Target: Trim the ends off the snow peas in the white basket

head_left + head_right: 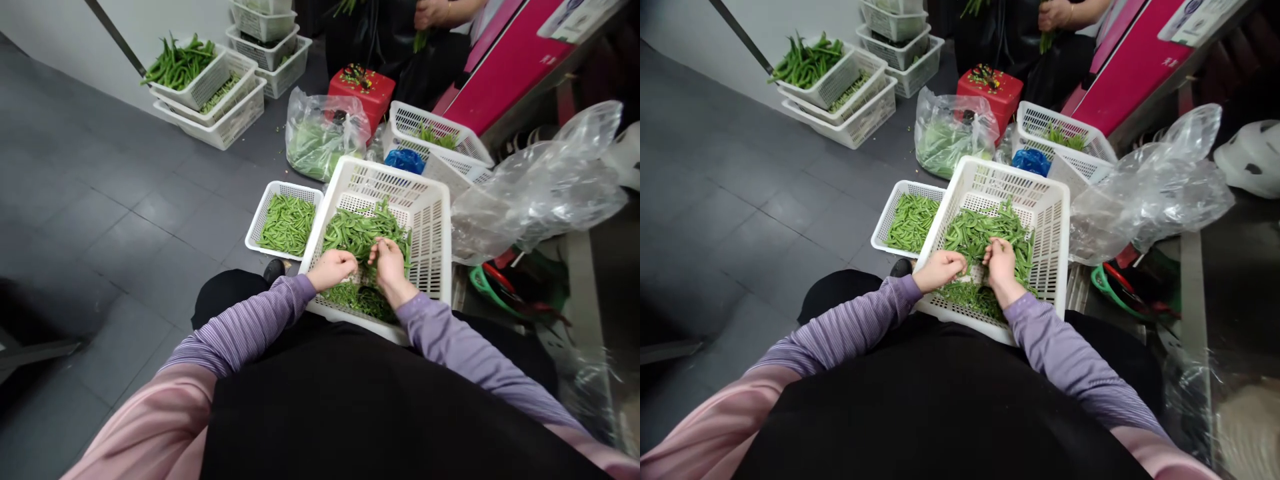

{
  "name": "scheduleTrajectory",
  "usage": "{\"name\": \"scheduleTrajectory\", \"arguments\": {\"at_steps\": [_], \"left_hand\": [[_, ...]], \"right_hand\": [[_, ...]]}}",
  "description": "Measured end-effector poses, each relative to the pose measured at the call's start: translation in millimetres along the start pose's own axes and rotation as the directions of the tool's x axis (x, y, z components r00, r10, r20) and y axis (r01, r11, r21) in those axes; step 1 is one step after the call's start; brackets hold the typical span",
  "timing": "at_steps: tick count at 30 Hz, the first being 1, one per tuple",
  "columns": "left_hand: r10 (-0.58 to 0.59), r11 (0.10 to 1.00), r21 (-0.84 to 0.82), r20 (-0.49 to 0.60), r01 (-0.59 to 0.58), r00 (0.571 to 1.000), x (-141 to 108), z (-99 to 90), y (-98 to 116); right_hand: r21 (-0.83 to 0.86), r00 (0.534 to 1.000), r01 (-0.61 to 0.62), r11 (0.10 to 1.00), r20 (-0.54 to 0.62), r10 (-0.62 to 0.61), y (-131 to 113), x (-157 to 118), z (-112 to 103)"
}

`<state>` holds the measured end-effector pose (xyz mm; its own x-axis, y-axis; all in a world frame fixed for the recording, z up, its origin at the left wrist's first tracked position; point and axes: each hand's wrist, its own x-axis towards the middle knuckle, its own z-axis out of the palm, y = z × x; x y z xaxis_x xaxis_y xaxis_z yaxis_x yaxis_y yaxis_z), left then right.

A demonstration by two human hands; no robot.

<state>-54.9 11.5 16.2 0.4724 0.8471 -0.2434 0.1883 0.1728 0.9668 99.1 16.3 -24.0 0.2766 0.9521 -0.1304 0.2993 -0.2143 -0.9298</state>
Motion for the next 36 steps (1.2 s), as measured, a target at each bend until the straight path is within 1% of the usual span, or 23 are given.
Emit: {"name": "scheduleTrajectory", "arguments": {"at_steps": [1, 2, 3, 4, 5, 6, 7, 8, 9, 11, 14, 16, 18, 19, 21, 23, 25, 26, 29, 31, 33, 35, 36], "left_hand": [[0.011, 0.999, 0.040, -0.052, -0.009, 0.999, 1, -1.3, -2], [0.024, 0.998, 0.061, -0.115, -0.017, 0.993, 1, -2.9, -3], [0.031, 0.998, 0.065, -0.176, -0.020, 0.984, 2, -4.7, -5], [0.030, 0.998, 0.061, -0.224, -0.017, 0.974, 3, -6.2, -6], [0.025, 0.998, 0.061, -0.258, -0.010, 0.966, 4, -7.4, -7], [0.021, 0.997, 0.074, -0.274, -0.001, 0.961, 5, -8.2, -7], [0.023, 0.995, 0.104, -0.276, 0.006, 0.961, 6, -8.6, -8], [0.031, 0.988, 0.152, -0.267, 0.010, 0.963, 7, -8.7, -9], [0.046, 0.977, 0.215, -0.255, 0.010, 0.966, 8, -8.8, -10], [0.089, 0.929, 0.369, -0.215, -0.003, 0.972, 8, -9.3, -13], [0.081, 0.803, 0.596, -0.126, 0.010, 0.989, 7, -10.2, -18], [-0.009, 0.706, 0.707, -0.049, 0.041, 0.999, 6, -8.7, -24], [-0.094, 0.652, 0.757, 0.020, 0.047, 0.995, 7, -4.2, -29], [-0.122, 0.655, 0.755, 0.051, 0.042, 0.991, 7, -1.0, -31], [-0.185, 0.735, 0.675, 0.113, 0.061, 0.976, 7, 6.4, -33], [-0.277, 0.852, 0.500, 0.177, 0.157, 0.944, 8, 13.3, -32], [-0.334, 0.921, 0.288, 0.241, 0.262, 0.911, 7, 18.0, -28], [-0.334, 0.937, 0.193, 0.267, 0.290, 0.904, 6, 19.4, -26], [-0.291, 0.952, 0.004, 0.322, 0.306, 0.901, 3, 19.7, -21], [-0.280, 0.947, -0.055, 0.334, 0.316, 0.900, 0, 18.1, -19], [-0.275, 0.948, -0.071, 0.308, 0.310, 0.911, -2, 16.1, -18], [-0.252, 0.957, -0.076, 0.264, 0.280, 0.931, -3, 14.6, -18], [-0.237, 0.963, -0.073, 0.242, 0.261, 0.941, -4, 14.2, -18]], "right_hand": [[-0.056, 0.998, -0.049, 0.997, 0.022, 0.050, 10, 7, 5], [-0.125, 0.996, -0.038, 0.991, 0.074, 0.048, 18, 11, 9], [-0.238, 0.983, 0.035, 0.971, 0.184, 0.009, 26, 13, 14], [-0.370, 0.945, 0.163, 0.915, 0.325, -0.038, 32, 11, 20], [-0.491, 0.880, 0.312, 0.814, 0.471, -0.054, 36, 6, 27], [-0.581, 0.803, 0.449, 0.679, 0.595, -0.022, 40, -1, 34], [-0.632, 0.740, 0.545, 0.551, 0.672, 0.038, 43, -8, 41], [-0.660, 0.708, 0.588, 0.467, 0.700, 0.099, 45, -15, 46], [-0.677, 0.694, 0.601, 0.424, 0.706, 0.143, 47, -21, 51], [-0.683, 0.684, 0.602, 0.414, 0.709, 0.175, 51, -29, 53], [-0.686, 0.678, 0.611, 0.394, 0.711, 0.187, 55, -29, 36], [-0.694, 0.724, 0.566, 0.444, 0.677, 0.135, 56, -25, 16], [-0.654, 0.796, 0.474, 0.590, 0.604, 0.030, 55, -22, -6], [-0.599, 0.829, 0.421, 0.682, 0.559, -0.021, 52, -22, -16], [-0.454, 0.863, 0.333, 0.826, 0.500, -0.072, 46, -23, -33], [-0.349, 0.876, 0.274, 0.896, 0.475, -0.083, 38, -26, -43], [-0.305, 0.891, 0.248, 0.920, 0.444, -0.093, 31, -31, -48], [-0.296, 0.901, 0.246, 0.923, 0.421, -0.105, 28, -34, -49], [-0.287, 0.915, 0.274, 0.918, 0.371, -0.157, 20, -39, -51], [-0.289, 0.906, 0.321, 0.902, 0.370, -0.204, 15, -42, -52], [-0.287, 0.897, 0.358, 0.889, 0.370, -0.242, 9, -44, -51], [-0.260, 0.911, 0.326, 0.909, 0.342, -0.229, 3, -47, -47], [-0.225, 0.928, 0.269, 0.937, 0.322, -0.189, 0, -49, -44]]}}
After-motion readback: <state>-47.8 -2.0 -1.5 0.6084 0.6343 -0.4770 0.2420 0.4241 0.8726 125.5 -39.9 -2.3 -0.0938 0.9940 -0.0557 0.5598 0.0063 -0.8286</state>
